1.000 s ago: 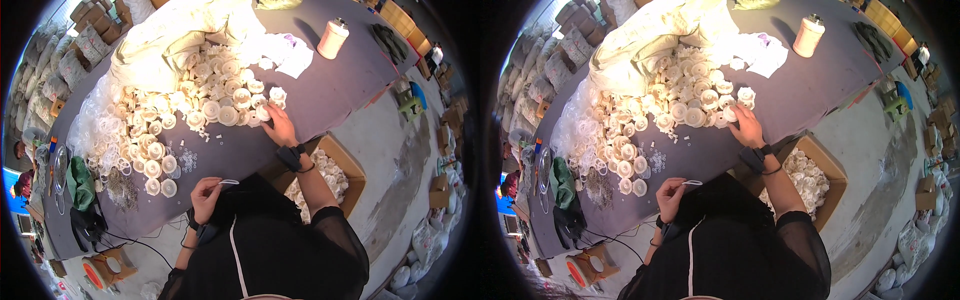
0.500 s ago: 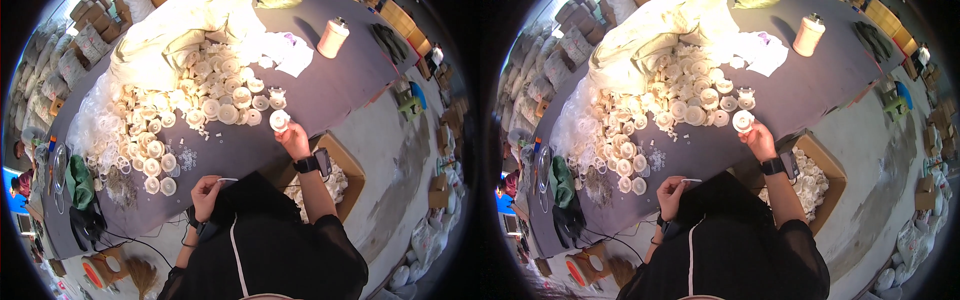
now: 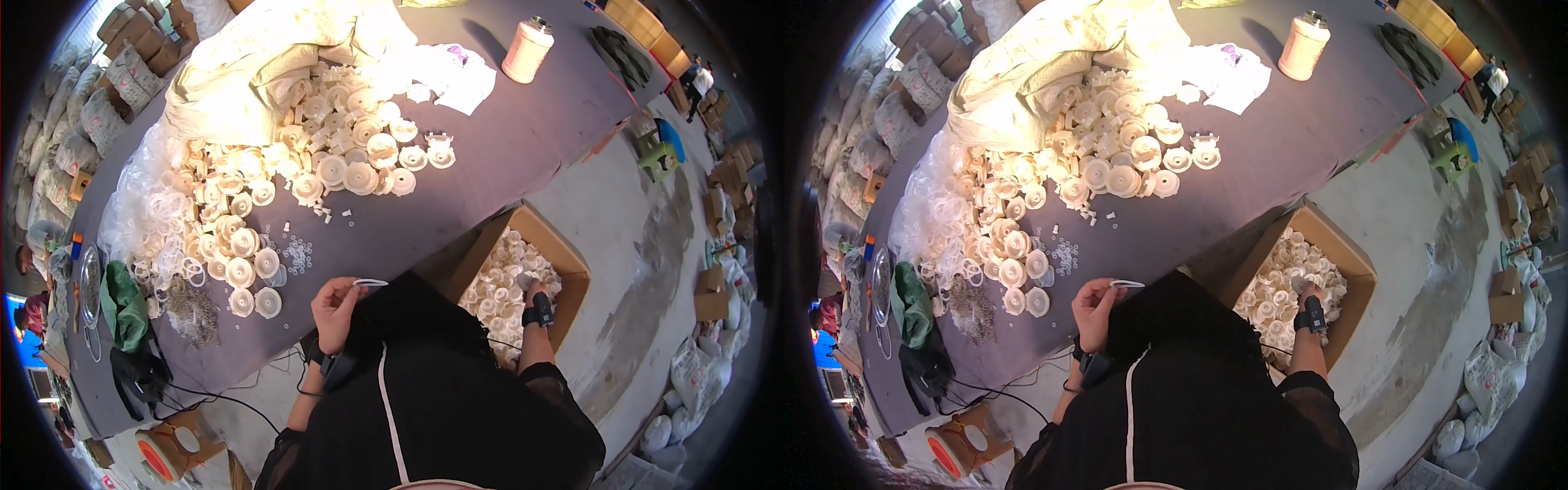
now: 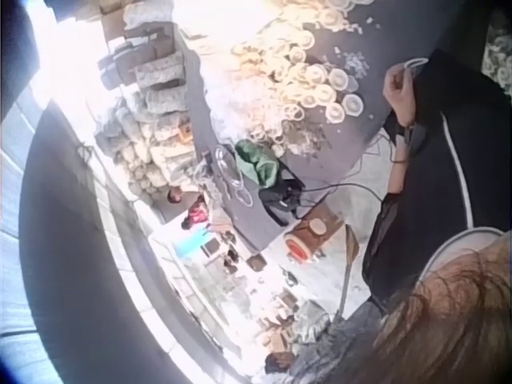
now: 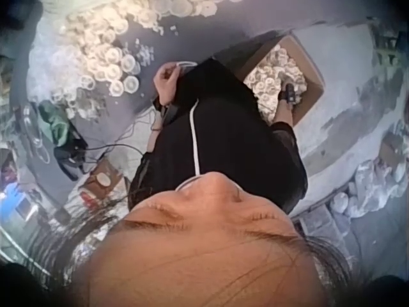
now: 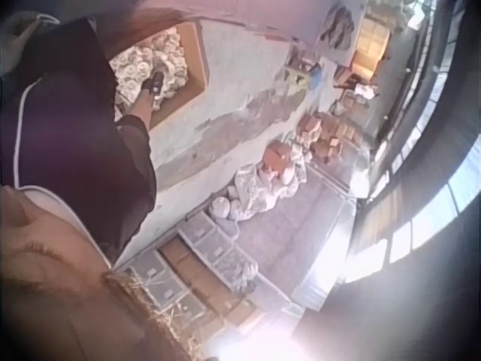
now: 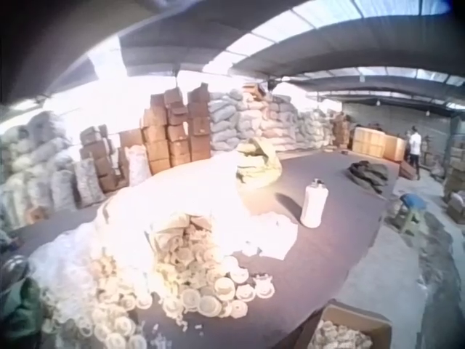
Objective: Assembling small white plastic components by pressing a ring into a base.
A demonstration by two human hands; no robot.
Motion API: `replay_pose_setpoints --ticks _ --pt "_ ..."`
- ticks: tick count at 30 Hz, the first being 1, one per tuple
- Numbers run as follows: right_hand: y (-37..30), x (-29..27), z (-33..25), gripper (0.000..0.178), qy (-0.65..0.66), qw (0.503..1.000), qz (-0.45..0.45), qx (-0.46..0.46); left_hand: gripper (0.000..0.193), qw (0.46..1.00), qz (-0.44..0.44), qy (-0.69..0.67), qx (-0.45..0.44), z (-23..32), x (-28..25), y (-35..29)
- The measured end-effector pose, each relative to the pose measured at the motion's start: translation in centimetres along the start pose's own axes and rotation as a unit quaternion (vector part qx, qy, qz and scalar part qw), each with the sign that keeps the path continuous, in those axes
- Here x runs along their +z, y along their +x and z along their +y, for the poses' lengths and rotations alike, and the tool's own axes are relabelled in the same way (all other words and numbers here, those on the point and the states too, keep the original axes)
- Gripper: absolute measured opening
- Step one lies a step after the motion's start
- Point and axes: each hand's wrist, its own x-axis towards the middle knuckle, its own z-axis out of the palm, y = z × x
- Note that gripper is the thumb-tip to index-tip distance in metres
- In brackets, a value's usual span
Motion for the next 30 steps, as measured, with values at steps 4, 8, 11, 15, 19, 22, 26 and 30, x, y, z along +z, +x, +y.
replay_pose_setpoints --ticks 4,8,11,15,19,22,26,30 --pt "4.1 1.1 4.9 0.056 -0.283 0.933 0.119 -0.186 0.009 1.0 -0.009 0.0 0.007 0.4 0.1 0.2" --pt "-5.7 4.8 -8.4 0.028 0.064 0.934 -0.05 -0.348 0.009 0.999 0.032 -0.004 -0.005 0.0 -0.4 0.0" --pt "-12.4 7.3 -17.1 0.019 0.067 0.855 -0.125 -0.498 0.009 0.999 0.035 -0.014 -0.006 0.1 -0.3 0.0" --pt "-15.1 11.4 -23.7 0.022 -0.028 0.722 -0.105 -0.683 0.008 1.0 0.03 -0.006 -0.002 0.3 -0.4 0.0" --pt "-16.2 14.3 -25.6 0.03 -0.062 0.679 -0.055 -0.729 0.008 0.999 0.053 -0.002 0.002 0.7 -1.1 -0.5" --pt "-18.2 15.6 -25.3 0.032 -0.034 0.679 -0.094 -0.727 0.009 0.997 0.081 -0.021 -0.003 0.3 -1.8 -0.8" --pt "-22.7 16.6 -25.5 0.034 0.003 0.627 -0.201 -0.752 0.009 0.997 0.064 -0.036 -0.003 0.1 -1.5 -0.5" --pt "-25.5 18.8 -26.1 0.036 -0.056 0.573 -0.173 -0.799 0.009 0.999 0.021 -0.028 -0.008 -0.3 -1.4 0.0"
